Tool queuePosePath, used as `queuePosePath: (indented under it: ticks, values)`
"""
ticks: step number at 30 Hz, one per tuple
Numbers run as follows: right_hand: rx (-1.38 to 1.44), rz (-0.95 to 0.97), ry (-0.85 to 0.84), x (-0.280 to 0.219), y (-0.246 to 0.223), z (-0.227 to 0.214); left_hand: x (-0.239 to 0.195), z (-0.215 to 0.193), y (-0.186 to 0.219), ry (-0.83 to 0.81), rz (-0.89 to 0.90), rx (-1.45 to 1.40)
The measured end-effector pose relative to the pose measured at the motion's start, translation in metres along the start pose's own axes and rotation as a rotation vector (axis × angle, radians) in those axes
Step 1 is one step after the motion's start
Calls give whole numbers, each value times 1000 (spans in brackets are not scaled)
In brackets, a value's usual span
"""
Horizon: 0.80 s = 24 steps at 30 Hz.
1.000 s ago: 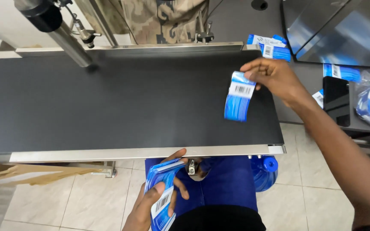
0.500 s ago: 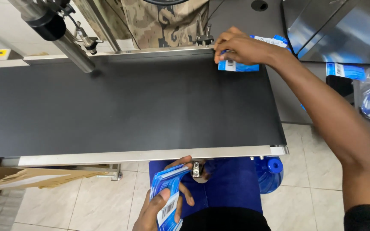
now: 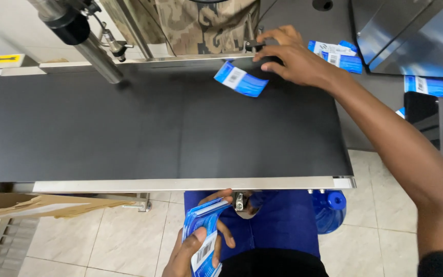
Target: The person is manually placing blue labels onto a black conveyor belt, picking them one by one from a stack.
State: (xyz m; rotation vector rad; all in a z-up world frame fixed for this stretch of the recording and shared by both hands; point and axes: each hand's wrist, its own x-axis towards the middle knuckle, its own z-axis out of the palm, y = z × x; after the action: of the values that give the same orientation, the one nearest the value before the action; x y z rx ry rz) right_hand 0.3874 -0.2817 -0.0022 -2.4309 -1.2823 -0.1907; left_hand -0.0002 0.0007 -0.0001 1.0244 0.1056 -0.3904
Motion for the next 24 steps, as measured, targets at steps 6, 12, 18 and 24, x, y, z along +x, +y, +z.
queuePosePath:
  ticks: [6, 12, 18, 24]
  values:
    - [-52, -229, 5, -9, -49, 4, -5, 14, 9, 29, 61, 41]
    - [82, -452, 48, 22, -137, 9, -17, 22, 16, 115, -6, -1]
    - [580, -211, -171, -46, -226, 11, -14, -5, -30, 139, 51, -331]
    - [529, -330, -87, -74, -271, -12, -6, 8, -40, -12, -129, -311]
